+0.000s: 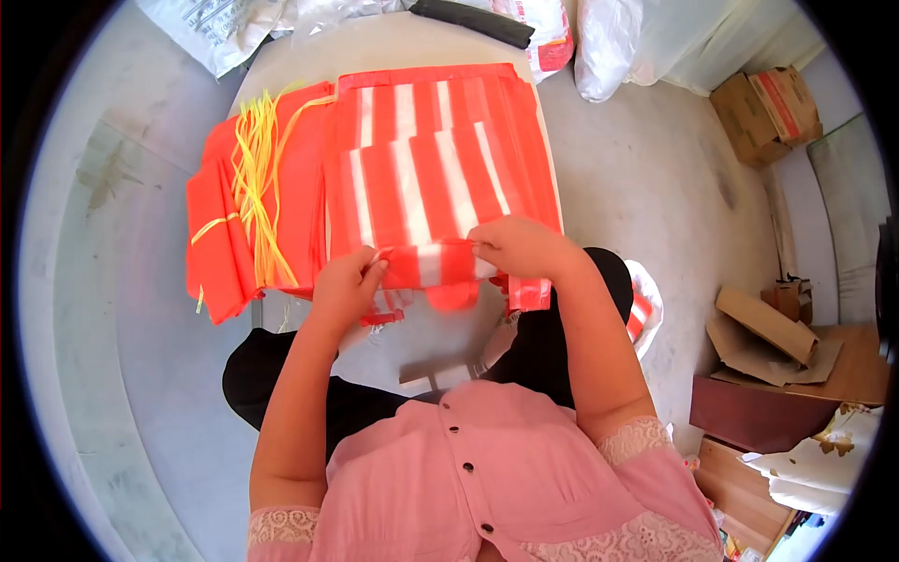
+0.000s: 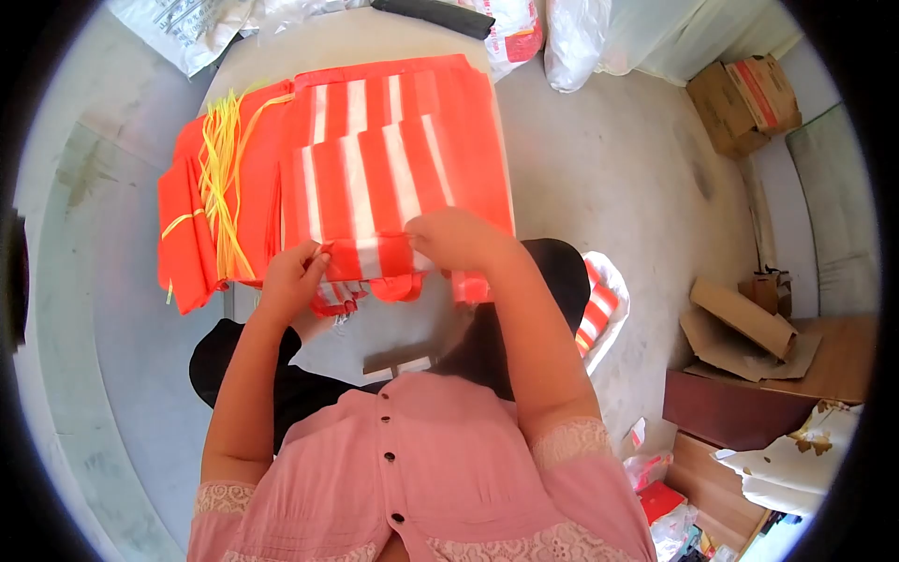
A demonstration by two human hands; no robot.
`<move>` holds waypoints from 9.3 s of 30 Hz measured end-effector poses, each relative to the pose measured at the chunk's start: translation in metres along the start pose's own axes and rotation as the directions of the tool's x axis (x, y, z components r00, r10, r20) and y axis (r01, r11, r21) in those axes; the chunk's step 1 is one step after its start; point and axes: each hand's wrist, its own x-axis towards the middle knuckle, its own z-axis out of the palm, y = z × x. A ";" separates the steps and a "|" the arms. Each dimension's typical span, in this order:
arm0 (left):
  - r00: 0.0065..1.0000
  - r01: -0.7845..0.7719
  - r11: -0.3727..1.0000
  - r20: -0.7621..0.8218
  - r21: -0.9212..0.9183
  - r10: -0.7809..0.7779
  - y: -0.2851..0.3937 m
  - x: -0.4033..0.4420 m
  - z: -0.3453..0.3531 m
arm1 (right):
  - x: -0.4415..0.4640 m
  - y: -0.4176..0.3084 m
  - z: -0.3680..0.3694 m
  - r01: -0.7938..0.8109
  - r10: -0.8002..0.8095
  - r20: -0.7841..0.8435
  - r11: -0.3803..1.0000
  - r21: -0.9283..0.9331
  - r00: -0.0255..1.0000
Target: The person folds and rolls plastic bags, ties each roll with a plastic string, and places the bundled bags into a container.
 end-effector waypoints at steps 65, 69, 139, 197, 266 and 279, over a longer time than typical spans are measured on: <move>0.965 0.116 0.989 -0.223 -0.092 -0.134 -0.026 0.049 0.011 | 0.008 0.115 0.033 0.059 0.275 -0.562 0.862 0.503 0.780; 0.955 0.142 0.989 -0.269 0.049 -0.124 -0.025 0.059 0.016 | 0.005 0.096 0.037 0.069 0.312 -0.672 0.877 0.476 0.672; 0.953 -0.219 0.815 -0.062 0.536 0.297 -0.002 0.064 0.022 | 0.045 0.095 0.013 0.013 -0.074 -0.611 0.994 -0.105 0.788; 0.826 0.562 0.316 0.498 -0.765 -0.263 0.002 -0.081 0.068 | 0.048 0.007 0.101 0.256 -0.087 -0.712 0.957 0.134 0.697; 0.922 0.385 0.686 0.233 -0.617 -0.308 0.058 0.049 0.068 | -0.066 0.068 0.037 -0.138 0.230 -0.432 0.963 0.233 0.872; 0.938 0.346 0.756 0.179 -0.556 -0.298 0.048 0.049 0.076 | -0.030 0.098 0.037 -0.130 -0.169 -0.710 0.929 -0.347 0.683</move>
